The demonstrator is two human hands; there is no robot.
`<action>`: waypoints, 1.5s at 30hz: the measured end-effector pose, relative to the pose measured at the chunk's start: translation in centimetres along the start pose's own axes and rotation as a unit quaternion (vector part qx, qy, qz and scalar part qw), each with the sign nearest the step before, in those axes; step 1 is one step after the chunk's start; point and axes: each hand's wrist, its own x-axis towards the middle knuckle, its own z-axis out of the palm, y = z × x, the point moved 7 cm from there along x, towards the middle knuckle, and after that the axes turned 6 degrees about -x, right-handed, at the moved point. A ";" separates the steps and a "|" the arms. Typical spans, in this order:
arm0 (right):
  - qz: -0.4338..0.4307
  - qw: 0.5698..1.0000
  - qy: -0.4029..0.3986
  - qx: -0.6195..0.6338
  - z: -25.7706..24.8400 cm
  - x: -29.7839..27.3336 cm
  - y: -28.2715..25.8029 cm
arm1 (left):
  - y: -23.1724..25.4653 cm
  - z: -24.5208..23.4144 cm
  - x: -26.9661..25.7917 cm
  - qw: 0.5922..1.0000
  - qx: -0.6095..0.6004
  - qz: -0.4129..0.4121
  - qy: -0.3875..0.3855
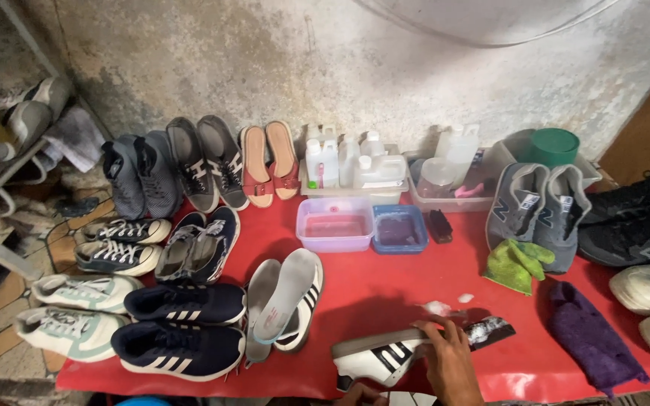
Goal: The person scrubs a white sneaker with a small brush and then wipes it with a purple cloth. The work is performed on a red table surrounded by other shoes and cleaning supplies.
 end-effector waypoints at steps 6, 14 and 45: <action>0.030 0.989 -0.051 0.137 -1.4 -1.0 -1.3 | 14.5 0.7 1.8 0.847 0.404 0.124 0.321; 0.185 0.962 -0.159 0.123 -3.7 -1.0 -4.2 | 16.1 2.4 5.1 0.864 0.401 0.115 0.283; 0.114 0.982 -0.104 0.108 -4.0 -0.6 -5.5 | 19.0 1.3 3.0 0.898 0.365 0.081 0.231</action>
